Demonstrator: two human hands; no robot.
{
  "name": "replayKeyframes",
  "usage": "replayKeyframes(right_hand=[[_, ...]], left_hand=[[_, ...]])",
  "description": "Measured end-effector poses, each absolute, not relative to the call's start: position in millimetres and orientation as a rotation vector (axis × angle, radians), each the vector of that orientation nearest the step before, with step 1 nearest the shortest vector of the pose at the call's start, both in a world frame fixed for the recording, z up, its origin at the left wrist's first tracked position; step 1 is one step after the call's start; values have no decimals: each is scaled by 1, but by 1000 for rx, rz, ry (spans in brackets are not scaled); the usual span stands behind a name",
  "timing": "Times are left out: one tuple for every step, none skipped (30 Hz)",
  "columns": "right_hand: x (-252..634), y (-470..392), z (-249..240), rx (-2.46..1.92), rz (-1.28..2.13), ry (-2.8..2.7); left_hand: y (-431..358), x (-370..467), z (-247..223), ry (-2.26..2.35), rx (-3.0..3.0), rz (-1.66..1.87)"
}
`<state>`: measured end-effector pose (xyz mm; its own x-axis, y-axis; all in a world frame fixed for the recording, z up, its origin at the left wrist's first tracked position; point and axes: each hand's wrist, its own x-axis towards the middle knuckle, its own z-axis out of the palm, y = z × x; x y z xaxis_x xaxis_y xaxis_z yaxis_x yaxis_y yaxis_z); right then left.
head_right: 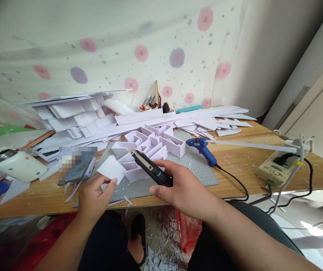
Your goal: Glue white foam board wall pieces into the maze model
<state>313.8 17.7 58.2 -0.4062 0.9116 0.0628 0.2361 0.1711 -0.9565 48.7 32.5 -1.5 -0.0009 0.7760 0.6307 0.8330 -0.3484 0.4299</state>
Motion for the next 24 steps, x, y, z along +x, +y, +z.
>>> replayKeyframes(right_hand=[[312, 18, 57, -1074, 1261, -1759], [310, 18, 57, -1076, 1239, -1743], [307, 18, 57, -1083, 1206, -1722], [305, 17, 58, -1084, 1171, -1700], [302, 17, 58, -1072, 1151, -1679], [299, 16, 58, -1042, 1149, -1661], [296, 15, 58, -1000, 1163, -1650], [293, 14, 57, -961, 1187, -1646], [290, 14, 57, -940, 1212, -1646], [287, 13, 55, -937, 1229, -1644], [284, 13, 54, -949, 1236, -1638], [282, 13, 52, -972, 1239, -1626], [280, 13, 51, -998, 1244, -1606], [278, 14, 49, -1017, 1254, -1577], [277, 14, 48, -1027, 1271, -1541], [276, 15, 47, -1028, 1294, -1498], [275, 15, 46, -1023, 1319, -1456], [274, 15, 46, -1013, 1347, -1415], [274, 15, 46, -1000, 1376, -1373], [274, 14, 46, -986, 1415, -1336], [274, 14, 47, -969, 1463, -1298], [274, 13, 47, -946, 1519, -1261], [275, 13, 46, -917, 1579, -1223], [275, 13, 45, -884, 1643, -1184]], left_hand=[[29, 48, 5, -1792, -2210, -1329], [24, 48, 12, -1846, -2297, -1369], [20, 48, 19, -1906, -2437, -1401], [15, 50, 25, -1955, -2613, -1412], [10, 52, 31, -1986, -2768, -1421], [5, 55, 35, -2000, -2901, -1427], [1, 58, 38, -2004, -3001, -1439], [-2, 62, 39, -2009, -3069, -1459], [-5, 66, 39, -2015, -3132, -1473], [-7, 69, 38, -2026, -3189, -1484], [-9, 72, 36, -2037, -3231, -1503], [-11, 75, 33, -2051, -3253, -1539], [-13, 78, 30, -2065, -3251, -1605], [-15, 80, 28, -2073, -3232, -1691], [-16, 82, 25, -2080, -3204, -1775], [-18, 84, 23, -2093, -3178, -1840], [-20, 86, 21, -2115, -3163, -1876], [-22, 87, 20, -2141, -3165, -1883], [-23, 88, 19, -2163, -3177, -1876], [-25, 88, 18, -2175, -3192, -1868], [-26, 87, 18, -2176, -3205, -1866], [-26, 87, 17, -2167, -3214, -1878], [-26, 86, 17, -2158, -3221, -1901], [-26, 85, 17, -2153, -3233, -1941]])
